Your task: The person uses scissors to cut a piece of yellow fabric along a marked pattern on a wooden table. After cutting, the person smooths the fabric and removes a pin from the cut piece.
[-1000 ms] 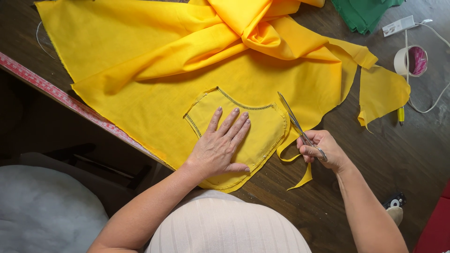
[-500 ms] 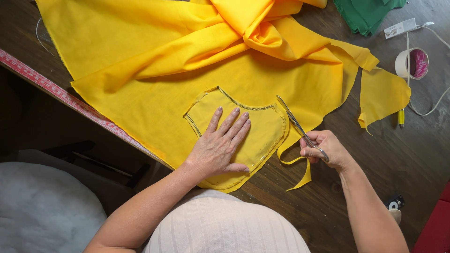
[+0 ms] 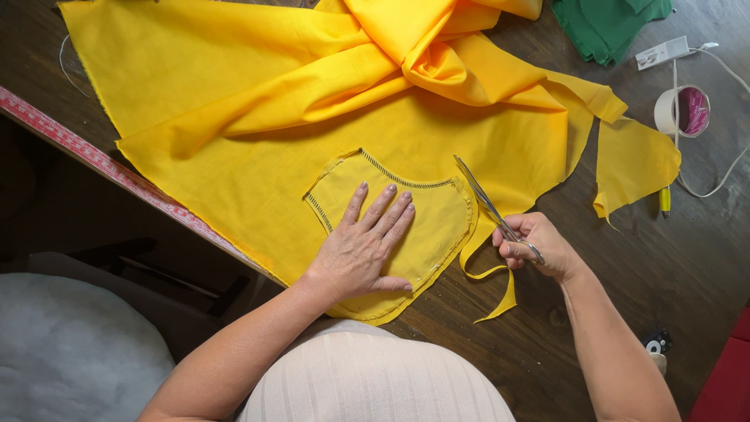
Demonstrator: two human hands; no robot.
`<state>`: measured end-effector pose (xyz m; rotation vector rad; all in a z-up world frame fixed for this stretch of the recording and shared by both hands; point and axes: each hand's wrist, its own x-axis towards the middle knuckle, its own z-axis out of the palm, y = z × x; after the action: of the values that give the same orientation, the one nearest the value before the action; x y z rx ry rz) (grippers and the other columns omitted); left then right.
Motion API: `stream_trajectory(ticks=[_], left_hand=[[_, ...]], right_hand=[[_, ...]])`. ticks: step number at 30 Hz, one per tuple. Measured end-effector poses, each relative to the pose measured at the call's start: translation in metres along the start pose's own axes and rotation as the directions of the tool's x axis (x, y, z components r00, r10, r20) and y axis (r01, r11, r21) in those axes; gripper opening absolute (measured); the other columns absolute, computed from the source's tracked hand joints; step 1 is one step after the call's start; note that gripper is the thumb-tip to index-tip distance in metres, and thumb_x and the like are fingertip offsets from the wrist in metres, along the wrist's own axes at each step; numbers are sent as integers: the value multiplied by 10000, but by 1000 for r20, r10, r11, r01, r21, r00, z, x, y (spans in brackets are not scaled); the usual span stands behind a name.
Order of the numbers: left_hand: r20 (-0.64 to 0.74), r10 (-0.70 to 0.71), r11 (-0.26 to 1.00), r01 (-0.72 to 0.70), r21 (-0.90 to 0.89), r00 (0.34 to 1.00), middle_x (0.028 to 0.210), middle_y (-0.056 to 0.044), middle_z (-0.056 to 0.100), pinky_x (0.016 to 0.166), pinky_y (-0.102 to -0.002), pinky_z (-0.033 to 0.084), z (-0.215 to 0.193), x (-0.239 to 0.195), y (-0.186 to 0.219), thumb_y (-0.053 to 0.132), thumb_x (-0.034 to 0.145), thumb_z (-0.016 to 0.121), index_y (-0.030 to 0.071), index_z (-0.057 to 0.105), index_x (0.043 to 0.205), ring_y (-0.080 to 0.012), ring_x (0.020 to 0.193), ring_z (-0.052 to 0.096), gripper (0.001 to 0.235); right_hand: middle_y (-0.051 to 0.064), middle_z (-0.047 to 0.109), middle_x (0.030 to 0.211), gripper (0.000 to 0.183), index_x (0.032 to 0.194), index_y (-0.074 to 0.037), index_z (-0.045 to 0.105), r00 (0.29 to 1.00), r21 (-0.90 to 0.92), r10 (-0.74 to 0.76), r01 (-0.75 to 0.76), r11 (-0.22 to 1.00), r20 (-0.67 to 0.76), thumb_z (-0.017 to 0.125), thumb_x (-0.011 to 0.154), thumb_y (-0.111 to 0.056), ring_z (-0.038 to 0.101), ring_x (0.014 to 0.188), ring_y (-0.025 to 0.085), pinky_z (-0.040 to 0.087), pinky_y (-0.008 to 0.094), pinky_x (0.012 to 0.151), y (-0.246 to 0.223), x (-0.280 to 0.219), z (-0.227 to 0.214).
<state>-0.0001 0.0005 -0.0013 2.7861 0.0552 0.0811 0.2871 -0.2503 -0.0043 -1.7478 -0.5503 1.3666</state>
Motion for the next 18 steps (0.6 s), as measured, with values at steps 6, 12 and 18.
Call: stream_trajectory(ticks=[6, 12, 18], left_hand=[[-15, 4, 1000, -4, 0, 1000, 1676, -153, 266, 1285, -592, -51, 0, 0, 0, 927, 778, 403, 70, 273, 1602, -326, 1582, 131, 1196], [-21, 6, 999, -6, -40, 1000, 1673, -147, 269, 1277, -598, -60, 3, 0, -1, 926, 768, 431, 130, 224, 1634, -335, 1575, 134, 1195], [-14, 0, 999, -1, -40, 1000, 1692, -119, 234, 1268, -596, -50, 8, -1, -1, 915, 793, 389, 368, 300, 1598, -339, 1584, 111, 978]], right_hand=[[136, 603, 428, 392, 824, 59, 727, 1000, -10, -16, 16, 1000, 16, 930, 687, -247, 603, 392, 159, 486, 252, 410, -14, 3, 5], [139, 606, 399, 328, 775, 40, 739, 1000, -82, -24, 26, 996, 20, 923, 678, -214, 602, 371, 157, 489, 249, 390, -13, 4, 2], [142, 602, 391, 277, 748, 42, 750, 999, -130, 29, -30, 991, -13, 939, 641, -129, 590, 368, 173, 480, 257, 394, -12, 4, -1]])
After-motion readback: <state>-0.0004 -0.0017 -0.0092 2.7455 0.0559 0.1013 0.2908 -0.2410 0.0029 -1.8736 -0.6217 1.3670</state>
